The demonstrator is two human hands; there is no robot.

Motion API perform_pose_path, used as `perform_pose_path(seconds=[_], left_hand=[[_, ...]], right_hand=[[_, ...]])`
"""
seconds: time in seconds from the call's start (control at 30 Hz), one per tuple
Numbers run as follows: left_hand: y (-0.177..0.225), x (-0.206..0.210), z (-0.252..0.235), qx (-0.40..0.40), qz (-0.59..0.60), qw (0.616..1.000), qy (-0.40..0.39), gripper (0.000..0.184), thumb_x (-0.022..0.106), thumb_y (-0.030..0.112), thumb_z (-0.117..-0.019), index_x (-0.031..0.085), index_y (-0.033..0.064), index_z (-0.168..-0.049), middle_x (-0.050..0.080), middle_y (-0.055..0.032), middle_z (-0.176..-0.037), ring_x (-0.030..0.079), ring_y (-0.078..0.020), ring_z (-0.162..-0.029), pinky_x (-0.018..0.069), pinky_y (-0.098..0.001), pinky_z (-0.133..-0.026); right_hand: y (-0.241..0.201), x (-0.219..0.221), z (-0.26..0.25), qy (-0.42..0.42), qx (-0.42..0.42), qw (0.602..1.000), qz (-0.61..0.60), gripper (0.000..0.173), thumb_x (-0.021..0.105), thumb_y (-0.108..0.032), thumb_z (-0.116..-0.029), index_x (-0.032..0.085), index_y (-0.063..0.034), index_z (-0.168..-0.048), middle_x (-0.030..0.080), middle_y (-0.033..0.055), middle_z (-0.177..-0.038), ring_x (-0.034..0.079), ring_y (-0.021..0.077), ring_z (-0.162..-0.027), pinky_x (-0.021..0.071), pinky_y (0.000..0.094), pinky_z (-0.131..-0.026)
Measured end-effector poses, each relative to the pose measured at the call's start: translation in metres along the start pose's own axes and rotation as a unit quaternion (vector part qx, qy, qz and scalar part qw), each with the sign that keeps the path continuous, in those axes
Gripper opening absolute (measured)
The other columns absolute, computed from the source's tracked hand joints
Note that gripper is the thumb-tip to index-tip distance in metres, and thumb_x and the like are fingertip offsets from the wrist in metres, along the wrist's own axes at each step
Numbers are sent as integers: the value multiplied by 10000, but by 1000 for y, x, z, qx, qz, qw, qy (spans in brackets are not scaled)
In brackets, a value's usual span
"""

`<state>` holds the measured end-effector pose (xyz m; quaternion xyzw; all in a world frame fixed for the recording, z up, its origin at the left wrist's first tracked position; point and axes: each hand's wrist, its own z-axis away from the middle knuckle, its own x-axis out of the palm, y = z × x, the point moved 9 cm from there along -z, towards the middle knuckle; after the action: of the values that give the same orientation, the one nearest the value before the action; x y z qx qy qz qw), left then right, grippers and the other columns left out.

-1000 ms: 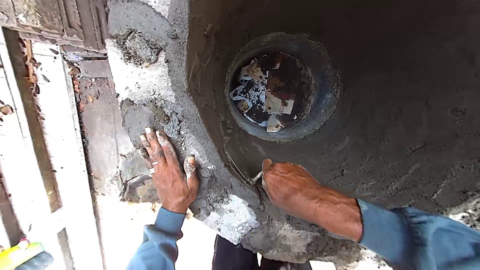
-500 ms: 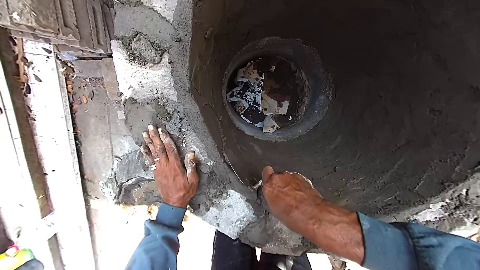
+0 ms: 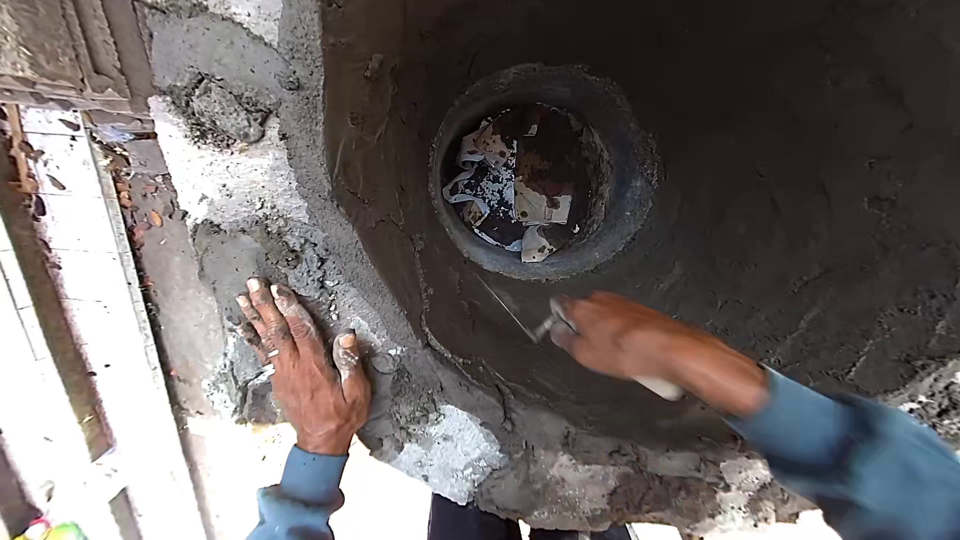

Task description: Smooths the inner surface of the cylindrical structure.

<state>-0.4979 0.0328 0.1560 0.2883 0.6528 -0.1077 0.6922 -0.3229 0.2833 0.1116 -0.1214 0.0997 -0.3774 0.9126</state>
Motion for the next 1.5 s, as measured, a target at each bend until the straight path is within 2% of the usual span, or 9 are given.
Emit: perform_pose_path(seconds=[0.13,0.3,0.37,0.53,0.67,0.8,1.07,1.27,1.5], left_hand=[[2,-1,0,-3,-4,1000,1,931,139,627,-1027,212,-130,-1565,196,-369,-1621,171,-505,-1532,110,-640,-1242],[0,-1,1,-14,-8,1000,-9,916,150,609,-1029,222,-133,-1561,207,-369,-1618,173,-514,-1528,124,-625,-1243],[0,0,1,-13,-8,1000,-9,912,150,609,-1031,218,-127,-1565,203,-371,-1618,168,-520,-1526,113,-632,-1240],[0,-1,2,-7,-7,1000,-3,892,171,593,-1037,239,-127,-1560,211,-376,-1612,181,-531,-1519,132,-638,-1235],[-2,1,2,-20,-7,1000,-9,884,179,588,-1030,225,-110,-1572,190,-362,-1626,161,-522,-1528,123,-641,-1238],[-2,1,2,-20,-7,1000,-9,883,187,587,-1031,227,-111,-1571,198,-357,-1627,169,-514,-1529,121,-642,-1239],[-2,1,1,-19,1,1000,-12,908,188,608,-1026,223,-120,-1567,174,-361,-1631,147,-517,-1533,90,-658,-1238],[-2,0,0,-20,1,1000,-15,915,179,616,-1021,216,-113,-1572,172,-357,-1633,142,-526,-1529,114,-641,-1236],[-2,1,1,-16,-7,1000,-8,927,185,619,-1022,235,-136,-1556,192,-378,-1617,164,-539,-1520,134,-631,-1237]], right_hand=[[-10,3,-107,34,-17,999,-30,396,423,-351,-1102,645,-61,-1255,679,206,-1082,663,374,-1042,504,589,-867],[-38,-6,-158,-7,7,1000,-11,314,508,-258,-1054,656,18,-1042,662,235,-1054,657,386,-1019,498,608,-824],[-48,-12,-159,-20,9,1000,-3,303,506,-243,-1055,638,16,-970,640,210,-987,637,343,-934,477,563,-774],[-70,-5,-158,-73,5,996,49,339,505,-259,-1062,672,31,-1004,659,218,-1040,640,344,-978,474,580,-812],[-67,2,-159,-91,29,994,54,302,547,-268,-1027,680,-24,-909,642,139,-885,608,266,-815,459,516,-725],[-67,0,-143,-105,43,990,78,325,547,-298,-1027,706,-39,-913,663,129,-875,619,261,-813,463,515,-736],[-65,18,-112,-144,1,977,159,341,513,-290,-1061,701,-7,-1084,678,187,-1061,644,320,-979,476,553,-812],[-27,8,-86,-121,44,982,142,288,576,-259,-1023,706,-3,-1005,681,197,-984,652,357,-931,480,589,-776],[-83,-5,-95,-89,-19,990,104,292,503,-217,-1050,647,-3,-913,635,180,-927,627,315,-882,461,537,-729]])
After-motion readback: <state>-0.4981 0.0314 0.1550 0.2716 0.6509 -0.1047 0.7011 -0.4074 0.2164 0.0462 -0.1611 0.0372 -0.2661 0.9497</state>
